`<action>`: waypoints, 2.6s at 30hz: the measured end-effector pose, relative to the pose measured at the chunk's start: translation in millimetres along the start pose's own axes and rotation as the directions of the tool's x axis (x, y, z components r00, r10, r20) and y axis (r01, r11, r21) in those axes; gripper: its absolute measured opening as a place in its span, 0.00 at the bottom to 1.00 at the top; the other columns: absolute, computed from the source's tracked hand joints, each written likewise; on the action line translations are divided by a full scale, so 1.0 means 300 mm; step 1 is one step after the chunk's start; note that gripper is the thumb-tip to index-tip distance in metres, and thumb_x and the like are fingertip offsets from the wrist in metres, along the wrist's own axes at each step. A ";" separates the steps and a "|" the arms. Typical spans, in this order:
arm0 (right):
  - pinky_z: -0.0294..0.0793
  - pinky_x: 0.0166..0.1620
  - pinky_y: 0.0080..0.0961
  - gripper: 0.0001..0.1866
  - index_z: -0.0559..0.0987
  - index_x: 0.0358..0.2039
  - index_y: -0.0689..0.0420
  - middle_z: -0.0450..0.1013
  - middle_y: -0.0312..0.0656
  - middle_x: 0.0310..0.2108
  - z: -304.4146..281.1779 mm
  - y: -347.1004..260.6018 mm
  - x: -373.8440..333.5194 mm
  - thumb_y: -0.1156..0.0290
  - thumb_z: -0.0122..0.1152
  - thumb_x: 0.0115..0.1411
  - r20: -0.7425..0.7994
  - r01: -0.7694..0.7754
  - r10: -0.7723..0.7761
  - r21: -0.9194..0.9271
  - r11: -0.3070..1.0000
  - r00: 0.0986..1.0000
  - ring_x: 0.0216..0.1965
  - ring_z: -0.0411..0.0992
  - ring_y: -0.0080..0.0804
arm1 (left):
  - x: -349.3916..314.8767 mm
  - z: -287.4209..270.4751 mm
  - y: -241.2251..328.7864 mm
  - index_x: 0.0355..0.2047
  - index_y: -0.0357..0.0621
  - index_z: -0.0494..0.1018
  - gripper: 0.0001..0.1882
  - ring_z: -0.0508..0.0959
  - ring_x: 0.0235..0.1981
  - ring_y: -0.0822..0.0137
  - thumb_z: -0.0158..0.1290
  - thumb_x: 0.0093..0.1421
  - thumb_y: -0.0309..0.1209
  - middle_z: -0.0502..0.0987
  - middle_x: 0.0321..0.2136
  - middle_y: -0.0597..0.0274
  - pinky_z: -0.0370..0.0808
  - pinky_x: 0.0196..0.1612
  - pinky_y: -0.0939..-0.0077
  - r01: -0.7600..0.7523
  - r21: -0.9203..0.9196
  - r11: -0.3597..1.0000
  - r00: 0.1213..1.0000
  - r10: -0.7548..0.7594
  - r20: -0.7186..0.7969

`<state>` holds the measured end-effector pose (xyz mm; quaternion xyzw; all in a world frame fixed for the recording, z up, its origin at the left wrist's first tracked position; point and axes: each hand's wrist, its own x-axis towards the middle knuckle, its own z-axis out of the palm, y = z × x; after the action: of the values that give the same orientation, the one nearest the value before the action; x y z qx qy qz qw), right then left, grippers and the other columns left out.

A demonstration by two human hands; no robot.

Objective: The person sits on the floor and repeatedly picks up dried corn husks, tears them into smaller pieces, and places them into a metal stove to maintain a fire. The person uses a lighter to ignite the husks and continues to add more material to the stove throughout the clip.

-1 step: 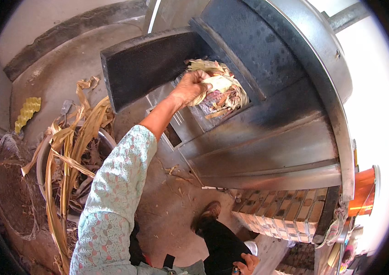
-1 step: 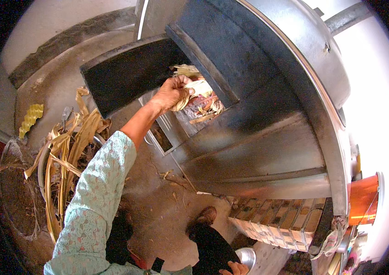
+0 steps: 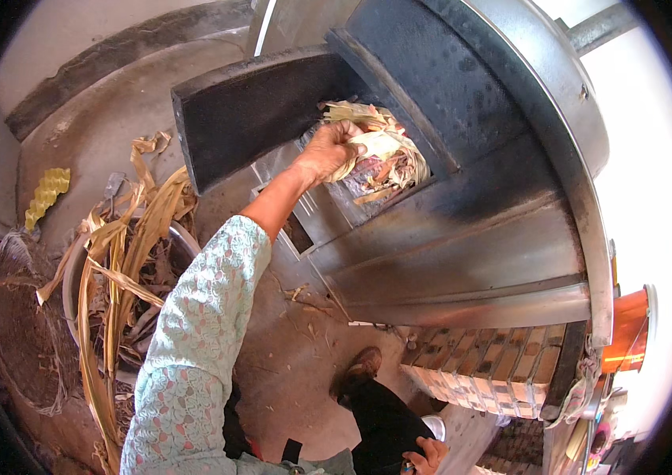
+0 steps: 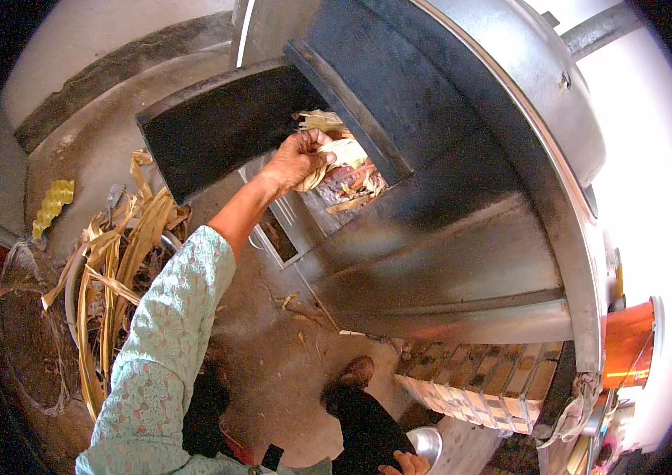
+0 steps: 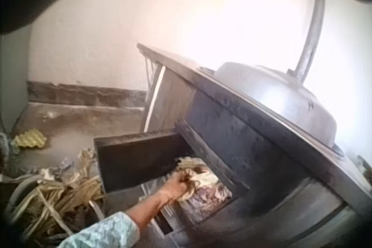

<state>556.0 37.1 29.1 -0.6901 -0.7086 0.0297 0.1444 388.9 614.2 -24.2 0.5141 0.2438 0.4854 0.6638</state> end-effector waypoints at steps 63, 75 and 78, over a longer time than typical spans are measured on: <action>0.57 0.53 0.47 0.16 0.74 0.35 0.56 0.66 0.53 0.49 -0.006 -0.038 0.041 0.59 0.42 0.59 -0.008 -0.031 0.031 0.012 0.999 0.999 0.50 0.60 0.50 | -0.113 -0.022 0.002 0.56 0.61 0.62 0.30 0.72 0.47 0.59 0.55 0.51 0.36 0.69 0.51 0.68 0.76 0.40 0.71 -0.403 0.915 -0.033 0.848 0.362 0.387; 0.56 0.52 0.47 0.16 0.74 0.34 0.57 0.66 0.54 0.48 0.001 -0.034 0.049 0.59 0.43 0.58 -0.017 -0.013 0.014 0.038 0.999 1.000 0.50 0.61 0.49 | -0.080 0.001 -0.027 0.52 0.59 0.66 0.24 0.73 0.43 0.61 0.51 0.53 0.35 0.73 0.41 0.64 0.77 0.34 0.68 -0.360 0.933 0.011 0.835 0.449 0.318; 0.56 0.52 0.47 0.16 0.74 0.33 0.57 0.66 0.54 0.48 0.002 -0.035 0.051 0.59 0.43 0.58 -0.013 -0.016 0.016 0.036 0.999 1.000 0.49 0.61 0.50 | -0.065 0.018 -0.032 0.50 0.59 0.67 0.23 0.74 0.42 0.61 0.52 0.52 0.35 0.74 0.38 0.64 0.77 0.32 0.67 -0.363 0.931 0.033 0.833 0.459 0.308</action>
<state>545.7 51.9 33.6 -0.6932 -0.7014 0.0391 0.1610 389.0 594.3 -34.6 0.8410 0.3605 0.4034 0.0025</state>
